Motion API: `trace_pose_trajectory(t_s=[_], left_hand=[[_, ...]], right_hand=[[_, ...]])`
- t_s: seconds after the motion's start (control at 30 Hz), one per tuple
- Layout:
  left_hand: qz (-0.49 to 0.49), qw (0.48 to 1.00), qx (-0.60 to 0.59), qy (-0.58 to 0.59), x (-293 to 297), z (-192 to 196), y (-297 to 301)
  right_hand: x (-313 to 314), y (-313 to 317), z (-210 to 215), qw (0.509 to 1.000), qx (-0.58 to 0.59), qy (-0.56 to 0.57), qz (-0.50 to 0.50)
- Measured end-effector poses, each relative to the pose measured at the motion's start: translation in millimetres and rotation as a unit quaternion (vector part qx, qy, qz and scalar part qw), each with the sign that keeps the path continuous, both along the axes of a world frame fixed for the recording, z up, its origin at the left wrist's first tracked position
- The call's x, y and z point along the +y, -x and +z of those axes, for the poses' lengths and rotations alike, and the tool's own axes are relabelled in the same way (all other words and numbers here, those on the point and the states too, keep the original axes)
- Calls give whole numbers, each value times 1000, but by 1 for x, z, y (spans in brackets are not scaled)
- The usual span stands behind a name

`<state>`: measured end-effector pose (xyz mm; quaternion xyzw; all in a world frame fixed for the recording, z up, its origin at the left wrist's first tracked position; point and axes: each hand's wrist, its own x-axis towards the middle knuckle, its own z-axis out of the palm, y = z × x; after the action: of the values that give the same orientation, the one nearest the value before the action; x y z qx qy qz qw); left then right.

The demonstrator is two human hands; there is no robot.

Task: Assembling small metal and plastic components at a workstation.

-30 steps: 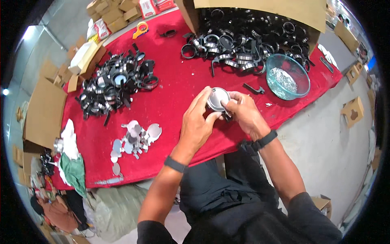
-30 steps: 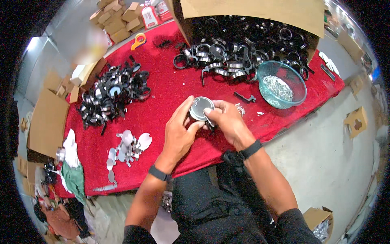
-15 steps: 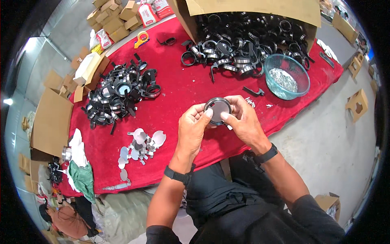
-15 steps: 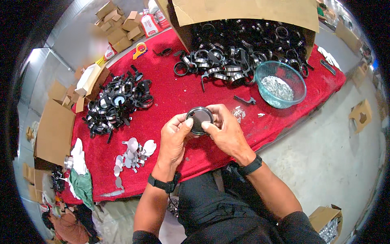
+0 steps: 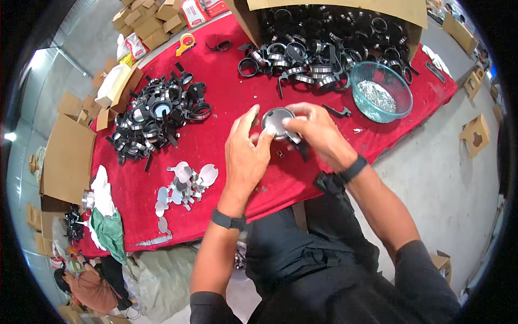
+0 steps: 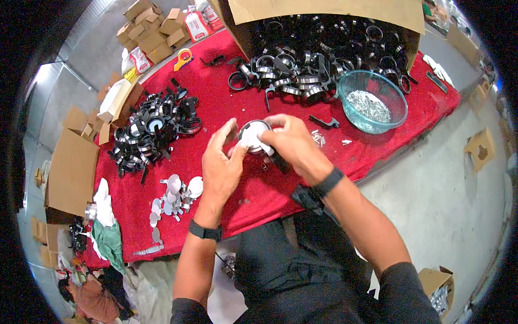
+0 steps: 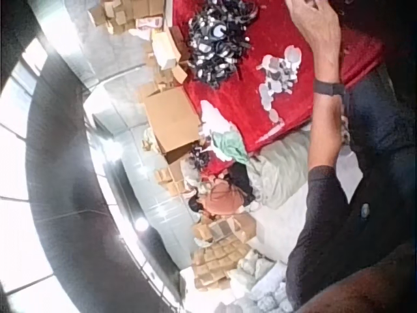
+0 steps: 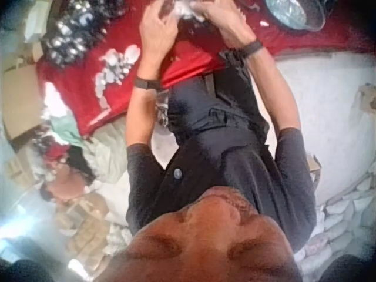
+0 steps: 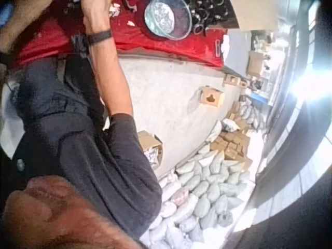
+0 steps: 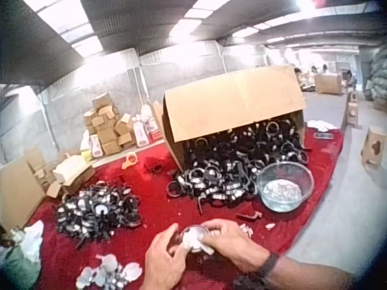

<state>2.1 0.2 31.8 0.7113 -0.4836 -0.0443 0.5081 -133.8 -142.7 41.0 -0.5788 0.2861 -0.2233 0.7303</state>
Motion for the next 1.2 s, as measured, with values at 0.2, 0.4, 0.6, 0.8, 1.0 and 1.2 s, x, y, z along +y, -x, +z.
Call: trace_pose_trajectory(t_s=[0.2, 0.4, 0.6, 0.8, 1.0, 1.2], left_hand=[[-39, 984, -147, -98, 14, 4, -14], [-15, 976, -138, -168, 21, -18, -20], [-56, 975, -130, -173, 37, -39, -35], [-56, 979, -94, -172, 39, -35, -33], [-44, 980, -106, -161, 35, -37, -29], [-75, 980, -143, -118, 10, -47, -12]], right_hand=[[-4, -64, -30, 989, -20, -127, 71], [17, -80, -65, 990, 39, -129, 31], [-18, -41, -73, 908, 184, 367, 80], [-9, -15, -71, 829, 174, 509, 154], [-1, 1, -71, 833, 127, 524, 121], [4, 12, -47, 894, 55, 444, 32]])
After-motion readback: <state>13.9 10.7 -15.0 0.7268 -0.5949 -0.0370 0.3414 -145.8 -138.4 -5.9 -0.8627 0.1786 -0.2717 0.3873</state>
